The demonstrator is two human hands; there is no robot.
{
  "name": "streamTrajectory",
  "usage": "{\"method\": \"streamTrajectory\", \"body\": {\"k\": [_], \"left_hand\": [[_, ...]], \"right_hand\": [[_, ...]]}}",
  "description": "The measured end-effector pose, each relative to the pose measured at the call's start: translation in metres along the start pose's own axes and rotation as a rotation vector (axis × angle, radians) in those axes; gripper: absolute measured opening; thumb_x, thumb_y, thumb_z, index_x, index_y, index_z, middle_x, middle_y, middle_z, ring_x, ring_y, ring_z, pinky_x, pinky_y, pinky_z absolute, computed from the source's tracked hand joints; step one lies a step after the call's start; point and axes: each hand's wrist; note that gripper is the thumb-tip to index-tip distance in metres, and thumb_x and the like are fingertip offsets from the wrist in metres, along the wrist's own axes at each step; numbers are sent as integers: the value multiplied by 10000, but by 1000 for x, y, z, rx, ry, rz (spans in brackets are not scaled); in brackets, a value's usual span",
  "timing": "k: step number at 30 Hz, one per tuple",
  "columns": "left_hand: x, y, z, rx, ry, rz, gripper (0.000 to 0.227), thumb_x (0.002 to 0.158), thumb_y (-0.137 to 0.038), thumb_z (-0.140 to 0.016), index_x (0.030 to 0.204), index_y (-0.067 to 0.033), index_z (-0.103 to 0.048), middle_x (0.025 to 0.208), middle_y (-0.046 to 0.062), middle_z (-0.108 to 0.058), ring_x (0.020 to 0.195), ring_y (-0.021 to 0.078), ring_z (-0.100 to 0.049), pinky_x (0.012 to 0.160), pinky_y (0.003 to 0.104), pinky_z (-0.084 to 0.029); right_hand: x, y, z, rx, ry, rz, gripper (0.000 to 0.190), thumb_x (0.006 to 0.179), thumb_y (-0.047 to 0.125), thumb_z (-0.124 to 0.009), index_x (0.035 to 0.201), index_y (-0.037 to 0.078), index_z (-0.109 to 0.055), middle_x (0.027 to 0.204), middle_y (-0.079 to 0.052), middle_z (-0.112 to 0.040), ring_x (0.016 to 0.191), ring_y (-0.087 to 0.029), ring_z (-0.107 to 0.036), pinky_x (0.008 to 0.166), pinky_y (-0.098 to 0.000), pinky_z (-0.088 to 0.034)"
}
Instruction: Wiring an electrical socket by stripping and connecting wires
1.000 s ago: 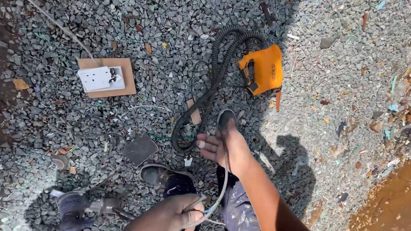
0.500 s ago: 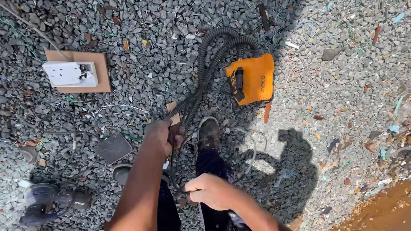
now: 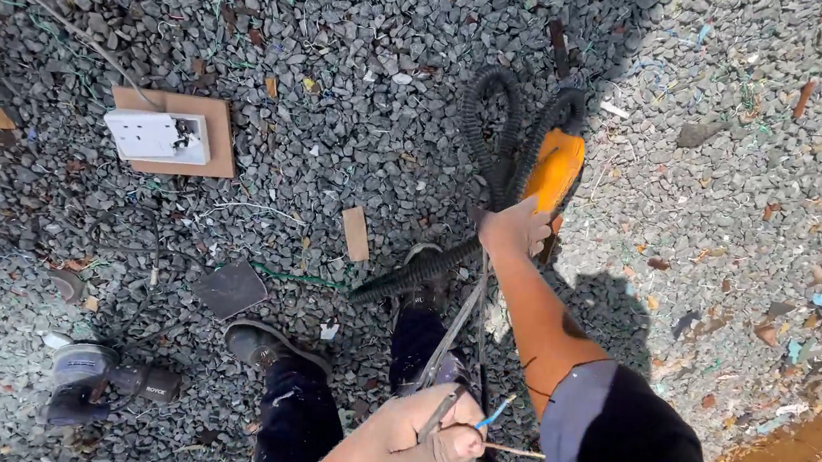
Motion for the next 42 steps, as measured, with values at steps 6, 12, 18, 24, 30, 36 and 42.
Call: {"method": "streamTrajectory", "body": {"k": [6,12,18,24,30,36,42], "left_hand": [[-39,-20,58,3,-207,-391,278,940,-263,-727,938,-34,-568,491,146,-461,358,118,-225,329,266,-132],[-62,-74,95,-39,-549,-882,157,1085,-165,-514,1053,-57,-624,623,44,-521,441,70,-270,348,223,-160],[-105,-85,108,-207,-670,-1162,131,1125,-321,-529,1097,-216,-603,646,-87,-500,465,19,-269,423,175,-196],[-140,-102,81,-100,-650,-1279,73,1130,-303,-537,1154,-250,-581,685,-131,-518,495,7,-276,460,160,-224],[-179,-116,50,96,-1002,-1309,47,1070,-330,-553,1040,-325,-518,626,-168,-409,447,-25,-195,424,166,-98],[-155,-109,41,-125,-953,-1182,202,1136,-205,-488,983,-131,-596,639,-29,-554,447,50,-373,374,211,-250],[-109,-75,46,259,-441,-665,220,1104,-175,-479,907,-82,-505,700,175,-724,422,108,-445,401,257,-270]], "right_hand": [[42,-5,33,-153,220,316,388,1011,-36,-562,1358,54,-416,1159,-127,-603,787,-157,-586,596,-274,-573],[81,14,109,548,75,367,781,937,-38,-558,1639,35,-224,1297,-198,-683,642,-85,-625,418,-160,-526],[23,29,231,838,-93,575,247,786,-3,-435,968,157,-482,882,-5,-510,617,-84,-460,375,-246,-417],[57,-29,243,680,-216,423,228,835,-59,-393,902,145,-466,956,-32,-585,667,-77,-517,463,-239,-443],[139,-78,178,-24,186,289,110,1047,59,-586,1098,-35,-564,1032,-115,-589,708,-114,-436,522,-236,-360],[-21,-4,152,-421,305,759,544,948,164,-478,1471,14,-478,925,-154,-624,658,-200,-460,491,-339,-383],[-137,47,75,-311,654,991,289,1012,63,-618,1287,-24,-596,945,-124,-690,657,-172,-531,573,-279,-400]]}}
Point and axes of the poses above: each hand's wrist, its own x-axis towards the middle knuckle, its own z-axis out of the back of the hand, y = z × x
